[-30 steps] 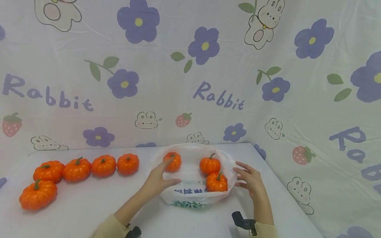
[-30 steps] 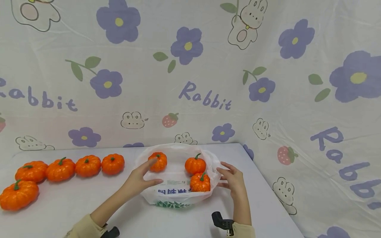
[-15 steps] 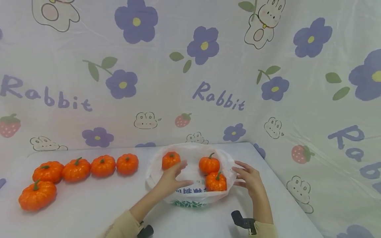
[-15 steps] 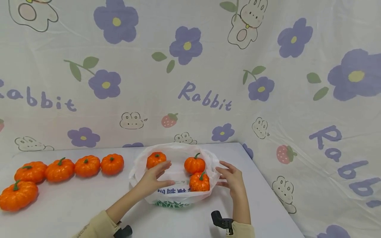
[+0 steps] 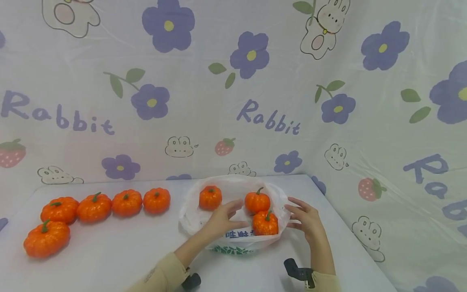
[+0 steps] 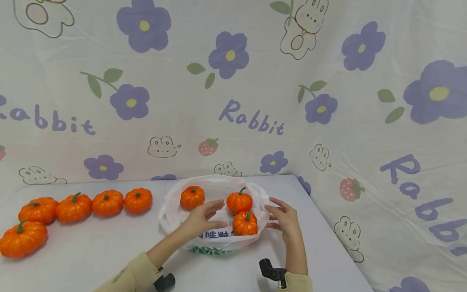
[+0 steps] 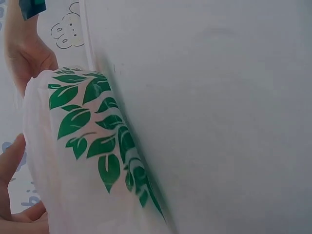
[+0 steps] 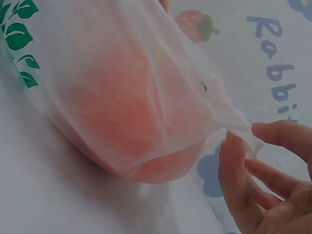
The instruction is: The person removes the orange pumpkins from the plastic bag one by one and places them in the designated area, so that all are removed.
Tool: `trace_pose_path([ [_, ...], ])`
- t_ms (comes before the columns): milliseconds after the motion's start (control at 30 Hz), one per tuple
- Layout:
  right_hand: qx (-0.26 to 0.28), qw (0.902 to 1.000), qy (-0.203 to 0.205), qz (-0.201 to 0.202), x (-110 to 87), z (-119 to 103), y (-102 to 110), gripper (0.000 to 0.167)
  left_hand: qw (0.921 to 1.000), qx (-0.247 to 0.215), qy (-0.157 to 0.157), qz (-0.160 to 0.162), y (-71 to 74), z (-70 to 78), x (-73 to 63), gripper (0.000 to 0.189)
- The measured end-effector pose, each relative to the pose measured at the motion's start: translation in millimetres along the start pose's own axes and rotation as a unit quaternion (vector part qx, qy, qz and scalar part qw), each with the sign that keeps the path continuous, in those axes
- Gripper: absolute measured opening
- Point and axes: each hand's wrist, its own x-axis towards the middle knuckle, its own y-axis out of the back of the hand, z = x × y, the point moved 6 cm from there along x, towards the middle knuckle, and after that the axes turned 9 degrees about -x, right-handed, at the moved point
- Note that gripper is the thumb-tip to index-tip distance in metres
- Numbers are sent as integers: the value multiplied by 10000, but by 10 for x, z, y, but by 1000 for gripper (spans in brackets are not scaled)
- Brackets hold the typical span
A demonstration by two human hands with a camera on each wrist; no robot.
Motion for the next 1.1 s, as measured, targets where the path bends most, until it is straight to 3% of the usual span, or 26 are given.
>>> trace_pose_path([
  [467,20,10000,-21,0,5,12,1,56,9981,-348,-175,-474,-296,-17,175,70],
  [1100,22,10000,-62,-72,-8,-19,-6,54,9991,77,4,-419,-484,30,242,69],
])
